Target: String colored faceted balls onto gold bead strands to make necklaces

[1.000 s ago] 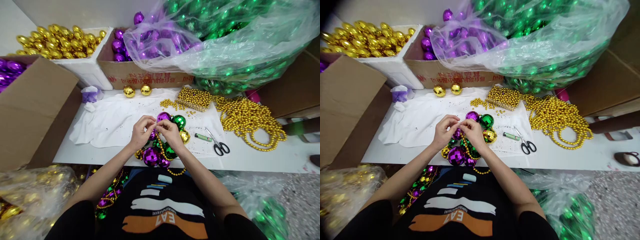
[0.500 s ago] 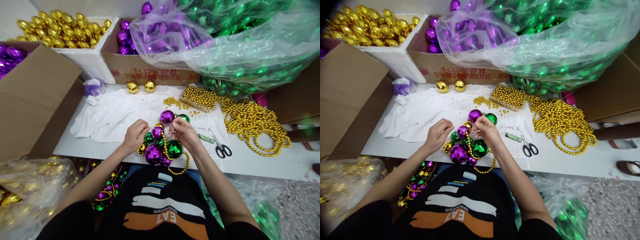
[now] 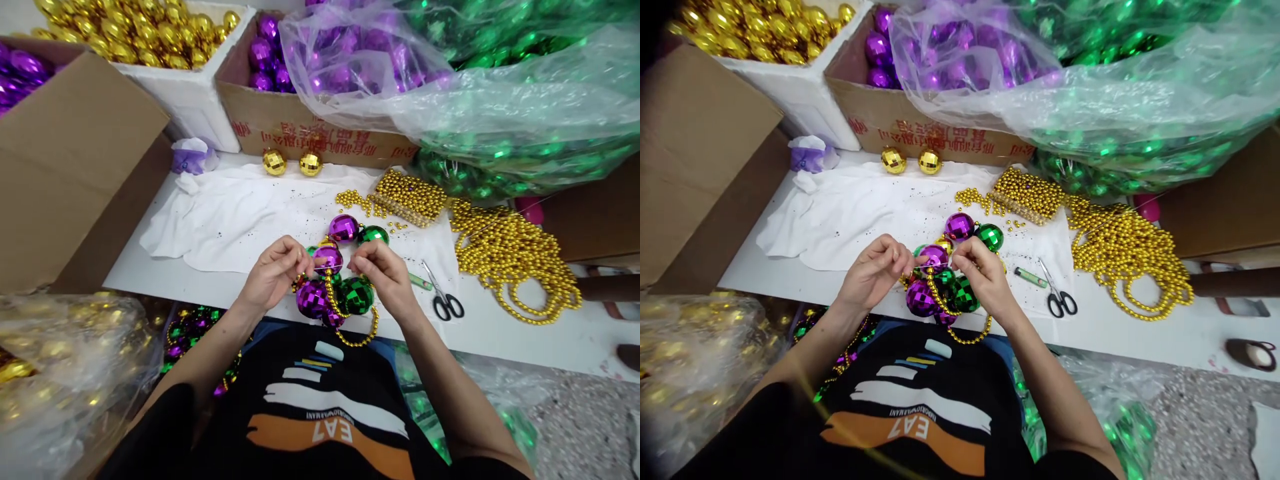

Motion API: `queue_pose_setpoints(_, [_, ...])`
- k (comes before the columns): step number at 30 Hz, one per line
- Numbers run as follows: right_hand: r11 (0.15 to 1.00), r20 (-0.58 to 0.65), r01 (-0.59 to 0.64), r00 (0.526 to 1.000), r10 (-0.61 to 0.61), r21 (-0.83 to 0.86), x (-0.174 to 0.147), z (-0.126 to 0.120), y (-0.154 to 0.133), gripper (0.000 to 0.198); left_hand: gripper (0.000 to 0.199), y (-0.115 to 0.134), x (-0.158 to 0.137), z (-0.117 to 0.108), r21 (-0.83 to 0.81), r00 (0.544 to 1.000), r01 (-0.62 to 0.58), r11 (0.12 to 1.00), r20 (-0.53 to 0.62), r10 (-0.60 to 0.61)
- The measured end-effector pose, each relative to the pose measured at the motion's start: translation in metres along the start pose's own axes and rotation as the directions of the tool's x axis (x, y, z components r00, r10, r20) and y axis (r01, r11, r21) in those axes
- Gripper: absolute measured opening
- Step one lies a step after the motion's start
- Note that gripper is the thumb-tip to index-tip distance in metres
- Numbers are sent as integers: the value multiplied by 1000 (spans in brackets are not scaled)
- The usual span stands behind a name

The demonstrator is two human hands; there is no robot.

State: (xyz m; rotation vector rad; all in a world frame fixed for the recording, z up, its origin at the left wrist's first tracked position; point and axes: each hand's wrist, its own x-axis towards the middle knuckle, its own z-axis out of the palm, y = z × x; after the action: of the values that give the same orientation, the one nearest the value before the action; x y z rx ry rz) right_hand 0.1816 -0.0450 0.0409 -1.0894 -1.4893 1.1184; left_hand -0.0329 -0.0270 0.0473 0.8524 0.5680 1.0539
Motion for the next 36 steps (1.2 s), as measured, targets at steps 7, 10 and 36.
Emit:
queue_pose_setpoints(7, [784,55,491,858,-511,-381,-5,-1,-46,21,27,48,11,17,123,984,-170,978,71,162])
queue_pose_setpoints(10, [803,68,401,907,-416,-440,-3,4,-17,20,28,21,20,-1,122,996,-73,990,59,67])
queue_pose_setpoints(36, [886,125,-62,992,4,460,34,10,-46,32,33,42,45,-7,142,996,-85,986,1,85])
